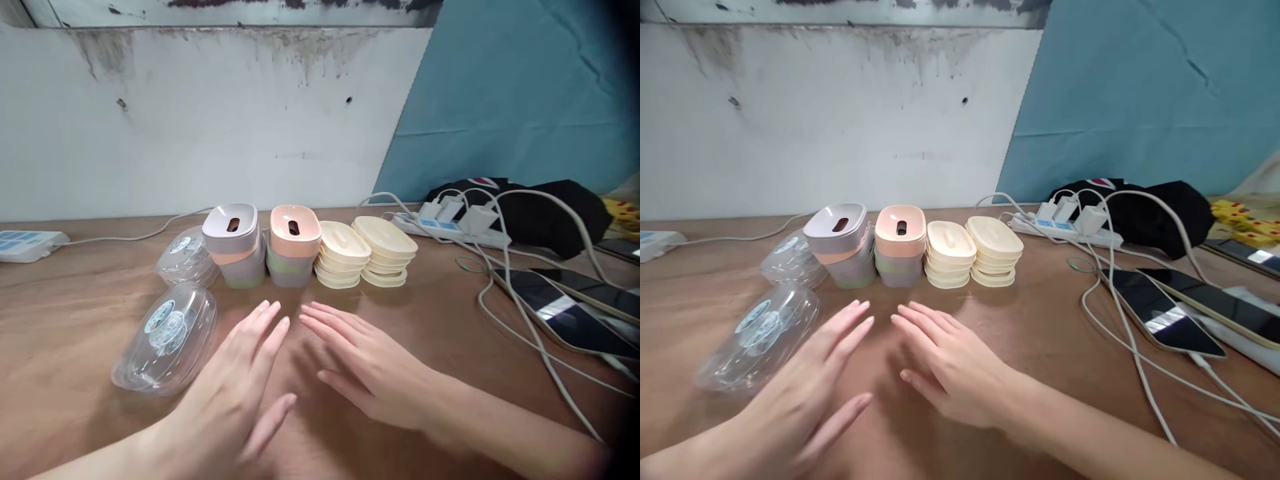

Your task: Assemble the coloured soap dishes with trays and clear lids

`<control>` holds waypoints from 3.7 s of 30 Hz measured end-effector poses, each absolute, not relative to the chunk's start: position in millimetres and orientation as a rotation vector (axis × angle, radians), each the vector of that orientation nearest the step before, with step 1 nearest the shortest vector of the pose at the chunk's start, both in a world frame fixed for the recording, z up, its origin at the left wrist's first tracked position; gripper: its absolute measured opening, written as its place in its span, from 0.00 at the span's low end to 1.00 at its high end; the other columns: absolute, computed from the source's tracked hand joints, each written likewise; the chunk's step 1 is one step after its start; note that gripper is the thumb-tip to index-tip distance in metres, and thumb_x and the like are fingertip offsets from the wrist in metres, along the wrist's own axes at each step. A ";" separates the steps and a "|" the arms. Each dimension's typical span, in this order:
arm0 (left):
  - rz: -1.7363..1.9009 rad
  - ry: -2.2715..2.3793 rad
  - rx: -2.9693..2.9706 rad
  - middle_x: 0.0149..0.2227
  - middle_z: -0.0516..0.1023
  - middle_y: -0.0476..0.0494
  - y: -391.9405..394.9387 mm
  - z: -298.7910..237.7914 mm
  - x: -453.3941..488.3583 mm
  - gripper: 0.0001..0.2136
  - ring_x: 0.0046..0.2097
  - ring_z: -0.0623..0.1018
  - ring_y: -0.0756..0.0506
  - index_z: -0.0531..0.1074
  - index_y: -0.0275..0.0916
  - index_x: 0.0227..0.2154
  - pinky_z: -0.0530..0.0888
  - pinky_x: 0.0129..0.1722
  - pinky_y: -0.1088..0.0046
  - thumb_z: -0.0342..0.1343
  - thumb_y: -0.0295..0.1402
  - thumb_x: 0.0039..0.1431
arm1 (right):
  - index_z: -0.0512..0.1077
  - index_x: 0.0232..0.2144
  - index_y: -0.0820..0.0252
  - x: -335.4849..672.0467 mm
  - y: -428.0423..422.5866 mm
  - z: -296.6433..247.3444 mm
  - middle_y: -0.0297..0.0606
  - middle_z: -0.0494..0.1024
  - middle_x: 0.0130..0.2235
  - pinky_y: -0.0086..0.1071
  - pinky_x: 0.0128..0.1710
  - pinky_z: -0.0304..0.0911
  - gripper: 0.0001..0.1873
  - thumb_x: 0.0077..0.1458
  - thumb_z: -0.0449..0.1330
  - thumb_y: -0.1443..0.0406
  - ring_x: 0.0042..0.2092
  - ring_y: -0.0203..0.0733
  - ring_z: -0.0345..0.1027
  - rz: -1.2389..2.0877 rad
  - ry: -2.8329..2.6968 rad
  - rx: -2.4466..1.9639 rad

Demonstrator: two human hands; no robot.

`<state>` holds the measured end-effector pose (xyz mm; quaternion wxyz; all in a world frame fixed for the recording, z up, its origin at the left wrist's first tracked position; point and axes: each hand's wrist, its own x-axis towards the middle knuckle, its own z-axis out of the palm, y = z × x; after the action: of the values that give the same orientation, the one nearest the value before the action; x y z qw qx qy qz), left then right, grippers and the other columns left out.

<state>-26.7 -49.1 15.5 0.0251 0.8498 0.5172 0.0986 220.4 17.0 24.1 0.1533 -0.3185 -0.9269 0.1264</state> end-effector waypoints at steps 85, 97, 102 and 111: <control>0.123 1.332 2.599 0.64 0.45 0.34 -2.7 12.2 -20.8 0.29 0.64 0.46 0.39 0.50 0.33 0.61 0.49 0.61 0.52 0.42 0.46 0.62 | 0.55 0.59 0.60 206.8 38.1 7.3 0.41 0.53 0.63 0.51 0.59 0.46 0.26 0.60 0.46 0.59 0.63 0.51 0.42 0.283 -2.776 -1.033; 0.242 1.295 2.659 0.64 0.45 0.38 -2.9 2.0 -25.1 0.28 0.64 0.48 0.38 0.47 0.37 0.62 0.51 0.60 0.50 0.42 0.45 0.63 | 0.71 0.35 0.55 236.6 68.4 38.3 0.42 0.74 0.39 0.45 0.48 0.59 0.09 0.56 0.52 0.64 0.44 0.47 0.66 -0.316 -2.171 -0.930; 0.251 1.290 2.662 0.64 0.45 0.38 -2.6 1.1 -25.7 0.28 0.64 0.49 0.37 0.48 0.38 0.61 0.51 0.60 0.50 0.42 0.44 0.63 | 0.62 0.50 0.63 281.7 121.4 36.7 0.52 0.62 0.51 0.53 0.53 0.53 0.29 0.51 0.54 0.51 0.56 0.59 0.54 -0.303 -1.795 -1.388; 0.272 1.284 2.676 0.64 0.46 0.38 -2.6 0.9 -25.7 0.27 0.64 0.49 0.37 0.48 0.38 0.61 0.51 0.60 0.51 0.43 0.44 0.63 | 0.63 0.51 0.57 301.5 148.4 14.6 0.45 0.68 0.52 0.49 0.49 0.60 0.33 0.46 0.59 0.48 0.52 0.54 0.62 0.211 -1.706 -1.476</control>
<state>-25.7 -2.6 0.9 0.0803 0.8949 0.4295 0.0910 301.5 148.4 14.6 0.4238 -0.5901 -0.6820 0.0843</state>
